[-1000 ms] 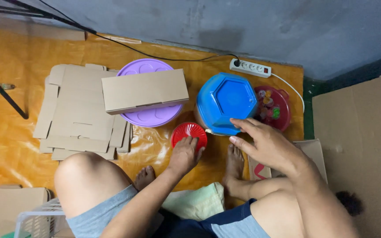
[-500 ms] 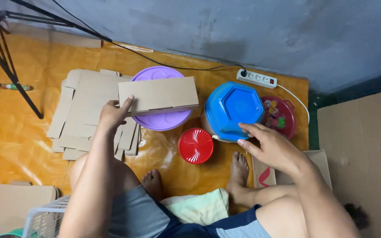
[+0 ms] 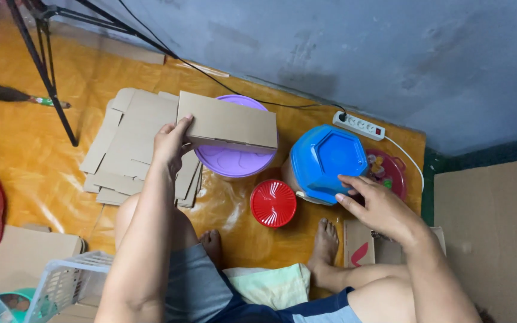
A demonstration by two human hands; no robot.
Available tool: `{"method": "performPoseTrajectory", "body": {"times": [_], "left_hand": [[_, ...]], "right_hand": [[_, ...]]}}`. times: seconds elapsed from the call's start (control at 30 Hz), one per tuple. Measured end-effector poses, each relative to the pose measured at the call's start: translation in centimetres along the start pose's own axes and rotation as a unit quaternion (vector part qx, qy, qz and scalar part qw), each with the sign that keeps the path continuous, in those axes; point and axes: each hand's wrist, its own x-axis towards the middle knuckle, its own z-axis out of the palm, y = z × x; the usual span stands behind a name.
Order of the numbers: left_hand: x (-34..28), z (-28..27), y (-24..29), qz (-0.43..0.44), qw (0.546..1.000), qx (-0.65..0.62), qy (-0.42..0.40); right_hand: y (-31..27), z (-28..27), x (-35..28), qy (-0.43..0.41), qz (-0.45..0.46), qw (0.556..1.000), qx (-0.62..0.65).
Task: Packaging snacks into bags using tongs and then placing them into hand-folded cardboard boxes along with small bottles.
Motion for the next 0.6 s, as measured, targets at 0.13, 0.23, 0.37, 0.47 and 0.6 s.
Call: {"method": "performPoseTrajectory", "body": {"times": [0.13,0.23,0.37,0.47,0.6], "left_hand": [[-0.9,-0.1,2.8,0.042,0.999,-0.008,0.007],[-3.6,-2.0,7.7,0.028,0.999,-0.012,0.016],[-3.4,-9.7,12.2,0.108,0.991,-0.046,0.064],[-5.6,-17.2,16.3,0.198,0.971,-0.084,0.104],[-9.6,-25.5,18.6,0.256,0.952,-0.109,0.129]], "right_hand": [[1.2,0.6,0.4,0.019,-0.042,0.999,0.014],[2.2,1.3,1.0,0.007,0.01,1.0,-0.015],[3.7,1.9,1.1,0.04,0.017,0.999,-0.018],[4.5,2.3,1.1,0.067,-0.003,0.996,-0.058],[4.2,3.1,0.6,0.106,-0.097,0.99,-0.005]]}}
